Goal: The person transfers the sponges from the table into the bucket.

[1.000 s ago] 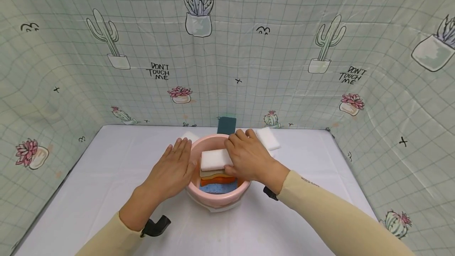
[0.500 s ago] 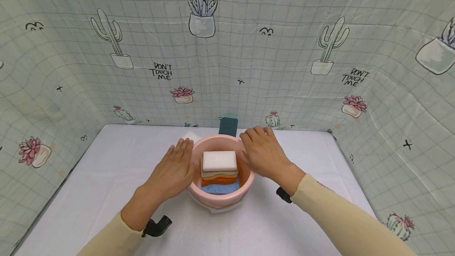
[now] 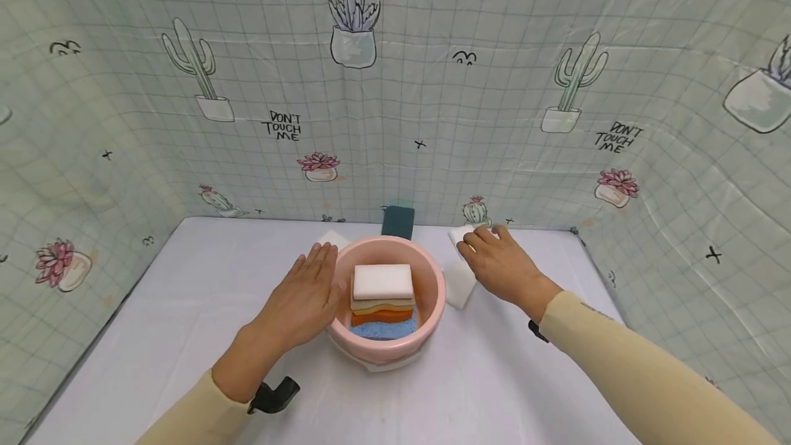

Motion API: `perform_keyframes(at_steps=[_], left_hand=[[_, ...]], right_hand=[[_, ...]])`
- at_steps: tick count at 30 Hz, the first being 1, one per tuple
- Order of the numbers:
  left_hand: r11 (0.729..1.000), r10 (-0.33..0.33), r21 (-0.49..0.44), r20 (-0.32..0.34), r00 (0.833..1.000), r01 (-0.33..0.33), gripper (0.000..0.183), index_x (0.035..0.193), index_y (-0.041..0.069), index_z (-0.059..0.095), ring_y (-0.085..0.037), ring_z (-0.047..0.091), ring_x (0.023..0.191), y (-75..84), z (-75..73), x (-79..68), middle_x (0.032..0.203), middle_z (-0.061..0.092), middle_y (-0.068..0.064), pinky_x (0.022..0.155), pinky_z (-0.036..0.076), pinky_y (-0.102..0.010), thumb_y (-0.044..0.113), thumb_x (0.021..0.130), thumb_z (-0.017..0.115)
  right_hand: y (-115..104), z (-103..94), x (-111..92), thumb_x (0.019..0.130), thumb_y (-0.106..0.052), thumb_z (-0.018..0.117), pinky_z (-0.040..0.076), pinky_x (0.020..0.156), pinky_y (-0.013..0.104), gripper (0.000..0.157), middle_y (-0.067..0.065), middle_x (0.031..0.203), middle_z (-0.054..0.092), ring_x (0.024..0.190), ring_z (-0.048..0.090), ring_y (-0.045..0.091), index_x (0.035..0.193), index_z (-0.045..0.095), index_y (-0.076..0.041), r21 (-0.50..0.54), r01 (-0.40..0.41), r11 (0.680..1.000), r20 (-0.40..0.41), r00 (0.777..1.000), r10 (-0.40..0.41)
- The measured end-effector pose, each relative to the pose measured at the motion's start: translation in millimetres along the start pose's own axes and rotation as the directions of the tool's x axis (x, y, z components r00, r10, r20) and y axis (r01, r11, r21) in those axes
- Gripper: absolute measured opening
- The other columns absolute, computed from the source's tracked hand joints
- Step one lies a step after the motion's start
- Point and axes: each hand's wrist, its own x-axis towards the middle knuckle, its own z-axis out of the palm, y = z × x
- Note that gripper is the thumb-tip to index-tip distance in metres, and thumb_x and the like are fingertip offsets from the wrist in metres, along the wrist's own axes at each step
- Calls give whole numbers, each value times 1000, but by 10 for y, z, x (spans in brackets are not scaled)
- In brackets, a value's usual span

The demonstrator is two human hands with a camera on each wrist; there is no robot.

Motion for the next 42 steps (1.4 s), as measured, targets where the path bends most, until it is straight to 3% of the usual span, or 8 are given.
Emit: perform_keyframes(at_steps=[7,14,22,28,33,38,42], left_hand=[[1000,3,-14,8,1000,-3,68,165,-6,24,-36,18,163,23,12,9,172,26,-23,133,15,-52,35,112,37],[1000,10,-13,10,1000,-10,68,165,-5,24,-36,18,163,43,28,19,172,25,-23,133,16,-52,37,113,36],[1000,13,2,5,1000,-13,68,165,-5,24,-37,19,163,46,26,11,172,26,-23,133,17,-52,37,113,35],[1000,20,2,2,1000,-20,68,164,-6,25,-37,20,163,40,21,9,172,27,-23,132,18,-53,37,113,35],[1000,8,-1,7,1000,-8,68,165,-6,24,-37,19,163,31,4,4,172,26,-23,132,18,-53,36,113,36],[1000,4,-9,2,1000,-4,68,165,-6,24,-37,19,163,19,-2,0,172,26,-23,132,18,-53,36,113,35],[1000,-6,-2,12,1000,6,69,165,-5,22,-36,18,163,10,-8,0,173,24,-22,133,17,-52,37,112,34]], right_hand=[[-17,296,-31,90,-11,84,49,108,56,56,6,139,66,130,57,30,142,63,-15,-118,137,984,172,978,-115],[-46,501,-28,87,-13,87,48,109,54,61,3,142,64,130,54,28,141,61,-24,-123,168,978,251,959,-133],[-51,627,-19,85,-13,88,50,101,51,54,3,138,64,122,55,29,132,66,-26,-97,130,987,215,971,-107],[-13,639,-58,86,-20,83,50,96,49,35,6,123,66,112,57,30,111,58,-13,-47,104,994,157,983,-95],[53,584,-163,77,-31,80,47,96,51,47,10,107,61,106,57,31,106,52,-7,18,41,999,106,993,-43],[79,509,-302,79,-47,81,47,97,53,60,13,108,62,107,58,33,113,54,-4,62,-50,997,55,997,47],[84,408,-355,81,-49,80,46,96,55,64,15,107,61,105,57,36,115,54,-2,56,-124,991,3,992,124]])
